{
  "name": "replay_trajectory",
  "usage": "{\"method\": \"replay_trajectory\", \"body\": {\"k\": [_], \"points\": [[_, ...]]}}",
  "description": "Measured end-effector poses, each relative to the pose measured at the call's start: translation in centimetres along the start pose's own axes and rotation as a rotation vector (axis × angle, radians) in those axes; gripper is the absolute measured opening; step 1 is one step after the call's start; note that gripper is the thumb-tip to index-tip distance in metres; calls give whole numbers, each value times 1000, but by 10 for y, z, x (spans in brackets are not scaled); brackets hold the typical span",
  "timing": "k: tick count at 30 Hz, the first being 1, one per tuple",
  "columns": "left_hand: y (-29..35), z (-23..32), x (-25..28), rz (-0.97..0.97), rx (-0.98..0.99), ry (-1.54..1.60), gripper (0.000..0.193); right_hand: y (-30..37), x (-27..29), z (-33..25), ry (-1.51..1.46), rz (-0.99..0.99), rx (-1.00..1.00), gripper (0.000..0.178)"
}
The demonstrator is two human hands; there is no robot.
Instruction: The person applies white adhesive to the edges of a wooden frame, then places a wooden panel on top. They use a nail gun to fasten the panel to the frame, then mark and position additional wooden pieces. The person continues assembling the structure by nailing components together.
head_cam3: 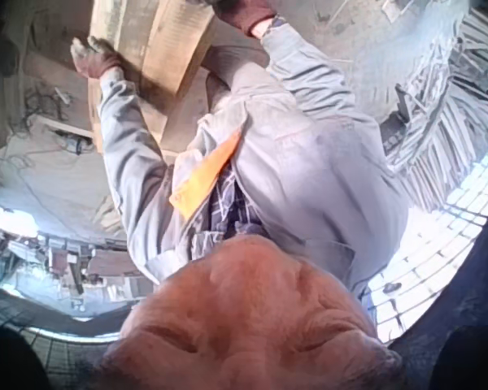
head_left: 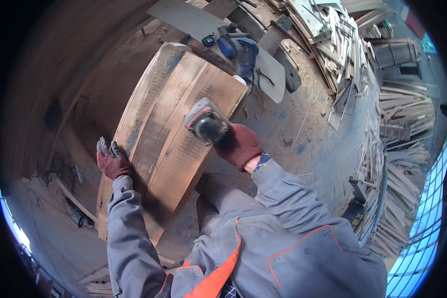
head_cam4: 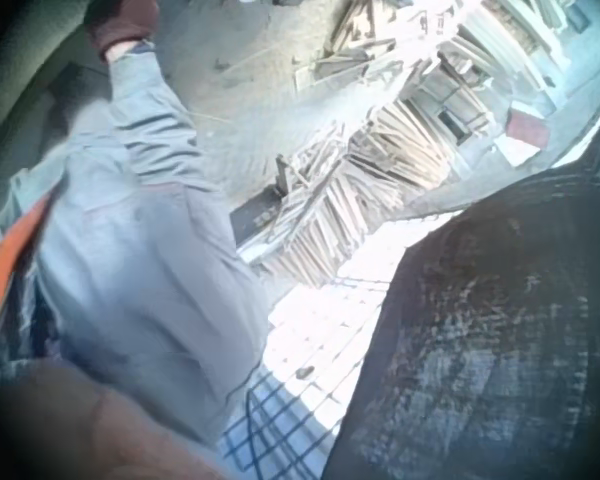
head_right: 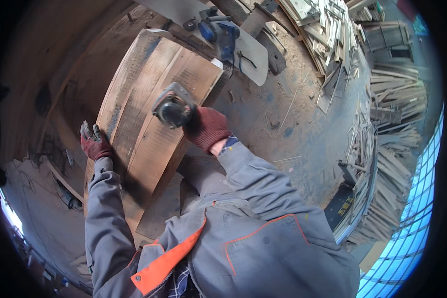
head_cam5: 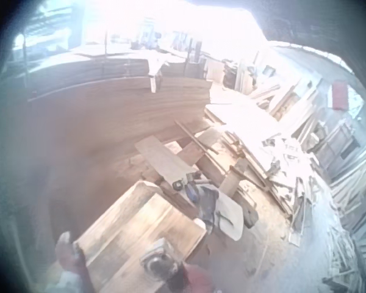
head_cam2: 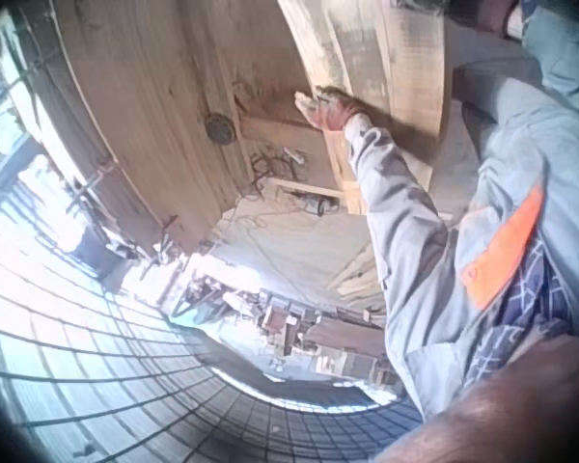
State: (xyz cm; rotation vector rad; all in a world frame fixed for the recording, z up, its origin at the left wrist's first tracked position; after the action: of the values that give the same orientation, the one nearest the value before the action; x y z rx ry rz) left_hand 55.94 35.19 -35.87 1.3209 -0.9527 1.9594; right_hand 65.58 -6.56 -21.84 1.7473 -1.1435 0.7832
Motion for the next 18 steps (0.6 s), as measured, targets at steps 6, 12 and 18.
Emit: {"method": "replay_trajectory", "body": {"k": [6,12,18], "points": [[70,62,3,-246,-235,-349,62,0,9,7,-145,-100,21,22],[106,177,33,-310,-340,-161,63,-6,35,56,-246,-193,161,24],[58,296,18,-398,-388,-95,63,9,77,177,-416,-51,436,41]]}}
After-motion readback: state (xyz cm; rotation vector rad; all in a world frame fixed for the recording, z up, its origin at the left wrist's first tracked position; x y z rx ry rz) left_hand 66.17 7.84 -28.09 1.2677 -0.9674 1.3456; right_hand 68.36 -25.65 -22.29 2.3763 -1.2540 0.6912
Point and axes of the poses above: each hand's wrist, its own y-axis away from the middle knuckle, its own x-axis out of the back of the hand, z = x × y, the point moved 6 cm from there along -y, towards the middle knuckle, and after that the axes turned 3 degrees about x, right-handed, at the moved point
